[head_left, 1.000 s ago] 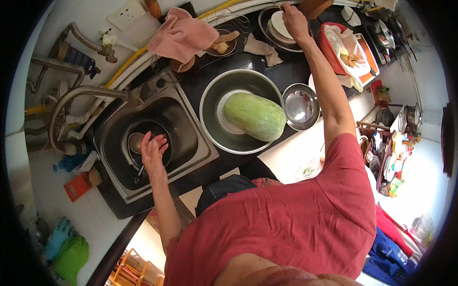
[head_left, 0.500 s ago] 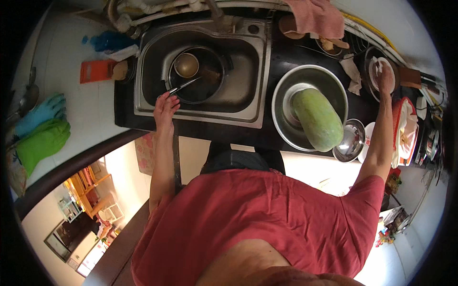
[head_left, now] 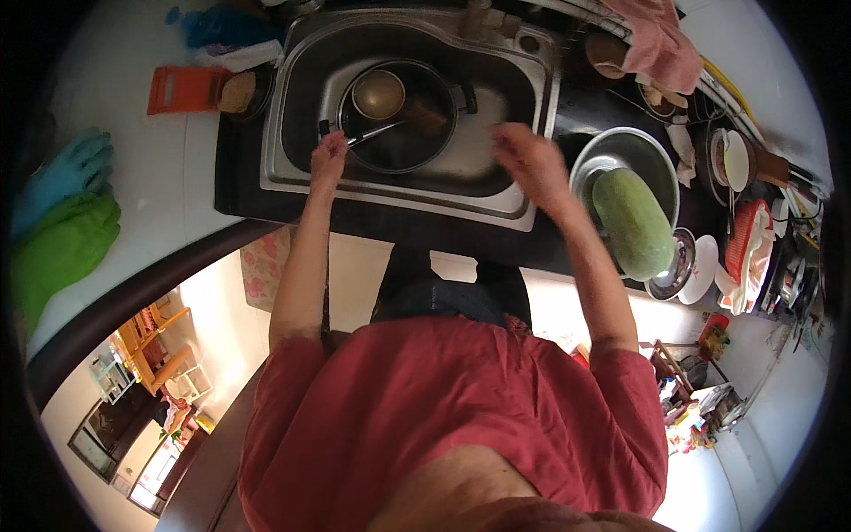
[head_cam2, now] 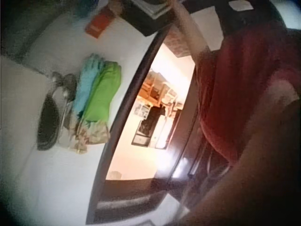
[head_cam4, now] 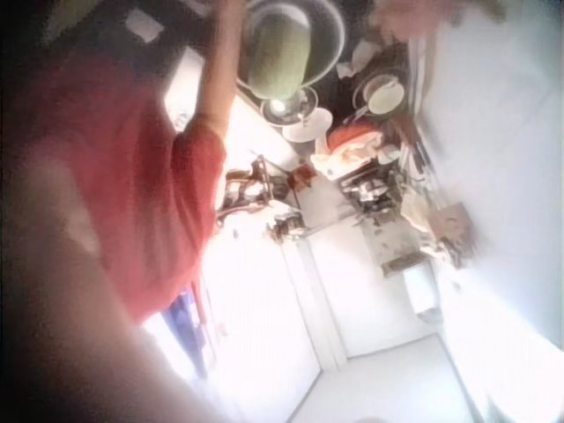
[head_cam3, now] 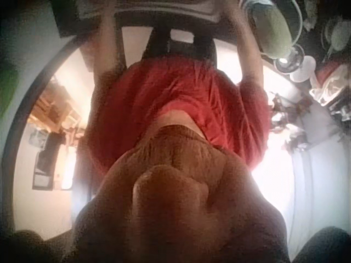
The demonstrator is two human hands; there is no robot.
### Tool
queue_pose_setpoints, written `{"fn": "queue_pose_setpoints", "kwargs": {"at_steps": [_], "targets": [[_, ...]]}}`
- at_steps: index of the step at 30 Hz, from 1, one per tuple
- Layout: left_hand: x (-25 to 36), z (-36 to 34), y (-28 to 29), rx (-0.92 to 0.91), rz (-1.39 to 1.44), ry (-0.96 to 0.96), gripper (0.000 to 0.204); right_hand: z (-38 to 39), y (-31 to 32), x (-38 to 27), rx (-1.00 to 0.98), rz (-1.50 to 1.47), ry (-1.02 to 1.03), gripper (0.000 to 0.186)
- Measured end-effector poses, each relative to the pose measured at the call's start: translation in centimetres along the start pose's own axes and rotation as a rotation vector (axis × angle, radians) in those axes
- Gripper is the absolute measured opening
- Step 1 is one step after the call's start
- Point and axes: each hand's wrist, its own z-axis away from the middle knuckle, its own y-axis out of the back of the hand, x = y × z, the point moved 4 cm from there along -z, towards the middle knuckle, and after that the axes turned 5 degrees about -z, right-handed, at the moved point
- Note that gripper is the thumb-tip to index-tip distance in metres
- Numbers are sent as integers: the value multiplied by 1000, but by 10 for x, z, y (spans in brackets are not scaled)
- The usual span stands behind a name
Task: The person washes a metal bowl, a ladle, and a pot in the kitchen sink using a sponge and running water. After rinsing each item, they place them on the counter and then move to the stove to adjust a pan.
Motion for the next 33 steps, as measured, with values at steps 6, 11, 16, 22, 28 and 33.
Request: {"fn": "queue_pose_setpoints", "kwargs": {"at_steps": [6,11,16,22,28,33], "targets": [[2,-29,-26,-44,146,189,42,-75,-173,72,-65,359,-87,46],[-14,-53,-40,-80,291,232,49,-109,-235,105,317,669,176,45],[-41,-75,-60,-80,432,309,56,-107,-238,115,-151,559,-159,64],[-42,-88,-67,-93,440,382,58,-112,-180,34,-33,217,-41,55],[-51,-105,-78,-203,472,348,53,-166,-232,58,-9,374,-66,65],[-33,-80,-91,-212,478,296,49,-153,-264,85,-100,426,-195,62]]}}
